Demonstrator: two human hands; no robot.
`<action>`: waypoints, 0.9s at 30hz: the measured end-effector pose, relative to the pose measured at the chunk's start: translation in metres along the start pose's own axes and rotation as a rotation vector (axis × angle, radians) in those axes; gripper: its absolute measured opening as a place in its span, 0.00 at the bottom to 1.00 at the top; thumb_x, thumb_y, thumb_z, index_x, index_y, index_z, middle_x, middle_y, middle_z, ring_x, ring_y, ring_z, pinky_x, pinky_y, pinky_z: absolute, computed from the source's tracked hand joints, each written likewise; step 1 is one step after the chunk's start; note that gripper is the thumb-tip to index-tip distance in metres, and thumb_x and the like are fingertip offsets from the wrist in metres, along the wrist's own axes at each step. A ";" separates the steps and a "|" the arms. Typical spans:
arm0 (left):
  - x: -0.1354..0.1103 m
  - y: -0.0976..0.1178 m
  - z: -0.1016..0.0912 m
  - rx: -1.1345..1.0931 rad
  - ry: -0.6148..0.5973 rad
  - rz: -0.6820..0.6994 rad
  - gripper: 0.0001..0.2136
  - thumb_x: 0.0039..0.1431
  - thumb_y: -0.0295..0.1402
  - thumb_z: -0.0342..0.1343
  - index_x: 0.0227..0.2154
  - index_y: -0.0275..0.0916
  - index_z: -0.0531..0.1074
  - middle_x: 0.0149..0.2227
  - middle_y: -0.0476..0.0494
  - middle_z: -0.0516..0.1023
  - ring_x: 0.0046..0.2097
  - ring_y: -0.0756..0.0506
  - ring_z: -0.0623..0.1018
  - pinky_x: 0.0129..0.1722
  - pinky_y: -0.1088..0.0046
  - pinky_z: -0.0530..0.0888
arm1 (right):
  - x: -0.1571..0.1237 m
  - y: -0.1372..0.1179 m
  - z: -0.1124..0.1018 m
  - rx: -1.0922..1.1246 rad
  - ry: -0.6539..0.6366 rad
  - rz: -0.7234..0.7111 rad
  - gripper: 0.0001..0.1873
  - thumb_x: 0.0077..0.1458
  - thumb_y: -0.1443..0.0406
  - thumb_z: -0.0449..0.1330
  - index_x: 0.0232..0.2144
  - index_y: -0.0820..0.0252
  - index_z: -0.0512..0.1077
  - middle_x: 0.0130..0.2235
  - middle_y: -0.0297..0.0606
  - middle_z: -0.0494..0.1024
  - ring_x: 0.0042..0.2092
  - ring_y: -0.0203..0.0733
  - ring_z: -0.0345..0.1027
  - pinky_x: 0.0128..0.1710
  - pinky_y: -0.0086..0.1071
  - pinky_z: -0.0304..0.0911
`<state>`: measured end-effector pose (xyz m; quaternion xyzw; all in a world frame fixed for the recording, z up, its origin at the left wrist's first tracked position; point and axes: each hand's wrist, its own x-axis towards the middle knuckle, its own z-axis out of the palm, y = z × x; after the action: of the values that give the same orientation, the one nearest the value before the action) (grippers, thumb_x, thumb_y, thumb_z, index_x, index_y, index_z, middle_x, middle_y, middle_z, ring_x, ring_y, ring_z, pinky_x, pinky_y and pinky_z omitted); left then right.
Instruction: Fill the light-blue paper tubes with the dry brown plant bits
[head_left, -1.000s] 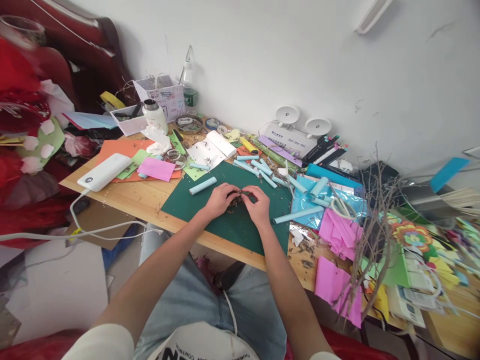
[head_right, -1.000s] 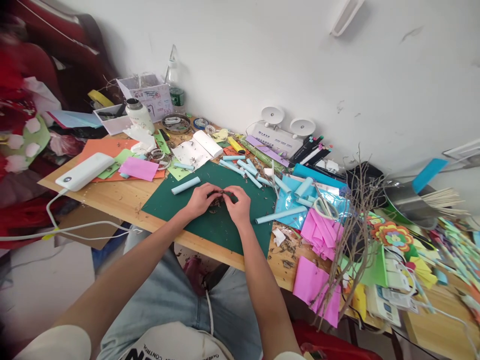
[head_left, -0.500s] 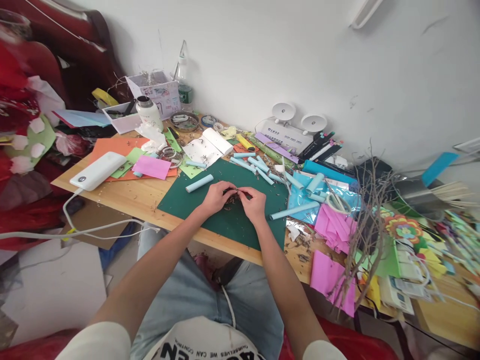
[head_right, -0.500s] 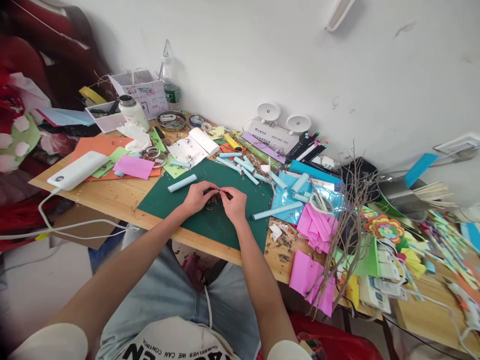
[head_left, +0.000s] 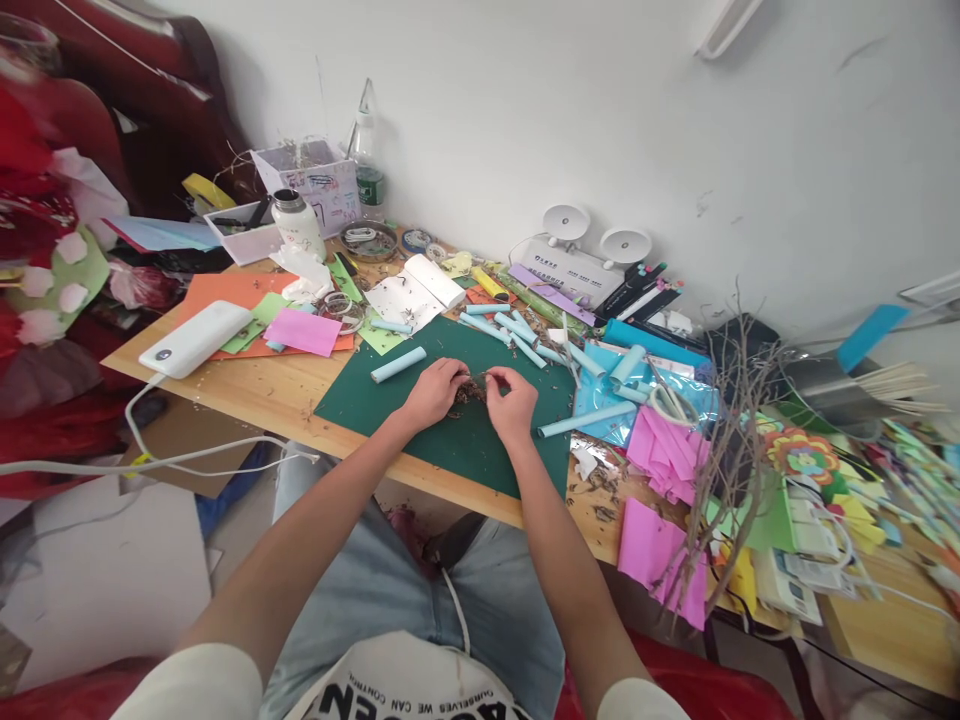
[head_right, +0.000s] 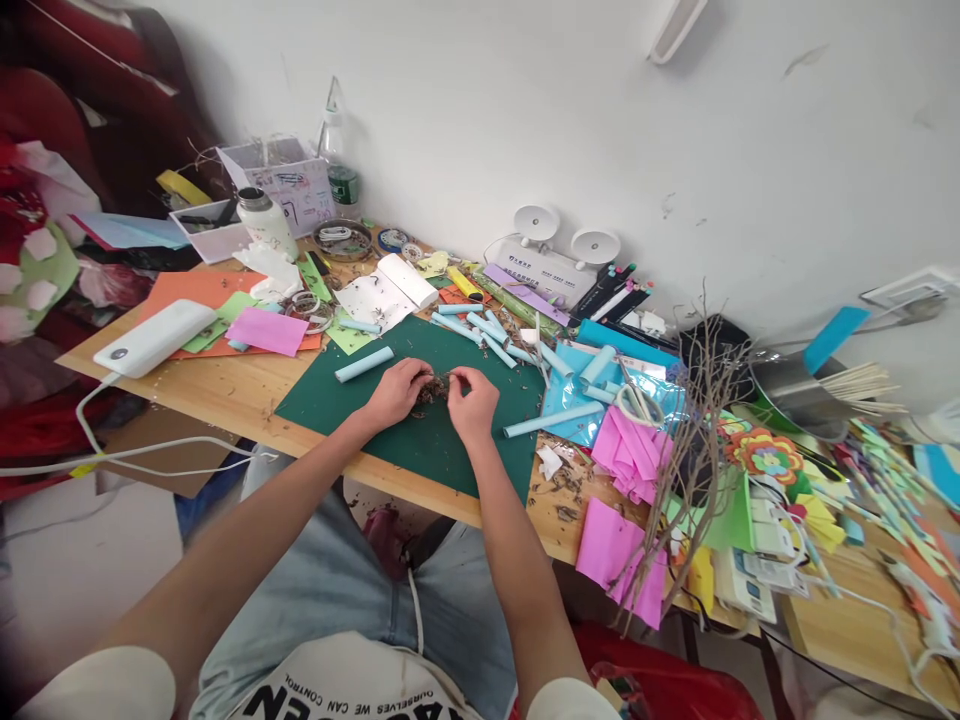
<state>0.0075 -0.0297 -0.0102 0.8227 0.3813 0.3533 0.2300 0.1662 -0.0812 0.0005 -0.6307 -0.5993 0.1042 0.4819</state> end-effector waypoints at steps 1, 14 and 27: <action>0.001 0.001 0.000 -0.006 0.003 -0.021 0.08 0.65 0.31 0.47 0.37 0.38 0.71 0.37 0.41 0.76 0.42 0.43 0.75 0.43 0.65 0.73 | 0.001 0.002 -0.002 0.056 0.010 0.077 0.09 0.55 0.63 0.56 0.31 0.59 0.75 0.31 0.40 0.79 0.32 0.42 0.71 0.36 0.35 0.68; -0.002 0.004 -0.006 -0.139 -0.043 0.071 0.06 0.64 0.33 0.50 0.37 0.40 0.72 0.38 0.43 0.78 0.43 0.45 0.77 0.45 0.65 0.74 | -0.004 0.000 0.004 0.189 -0.051 0.118 0.10 0.54 0.61 0.59 0.32 0.58 0.78 0.33 0.39 0.82 0.33 0.43 0.75 0.38 0.36 0.71; -0.003 0.000 0.000 -0.074 -0.018 -0.010 0.01 0.57 0.30 0.55 0.32 0.39 0.70 0.31 0.47 0.73 0.33 0.48 0.73 0.33 0.73 0.70 | -0.003 -0.006 0.002 0.019 -0.121 -0.139 0.08 0.55 0.68 0.55 0.33 0.59 0.76 0.34 0.41 0.79 0.35 0.43 0.72 0.39 0.36 0.69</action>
<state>0.0062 -0.0321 -0.0110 0.8148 0.3702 0.3586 0.2654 0.1602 -0.0835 0.0025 -0.5755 -0.6685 0.1144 0.4570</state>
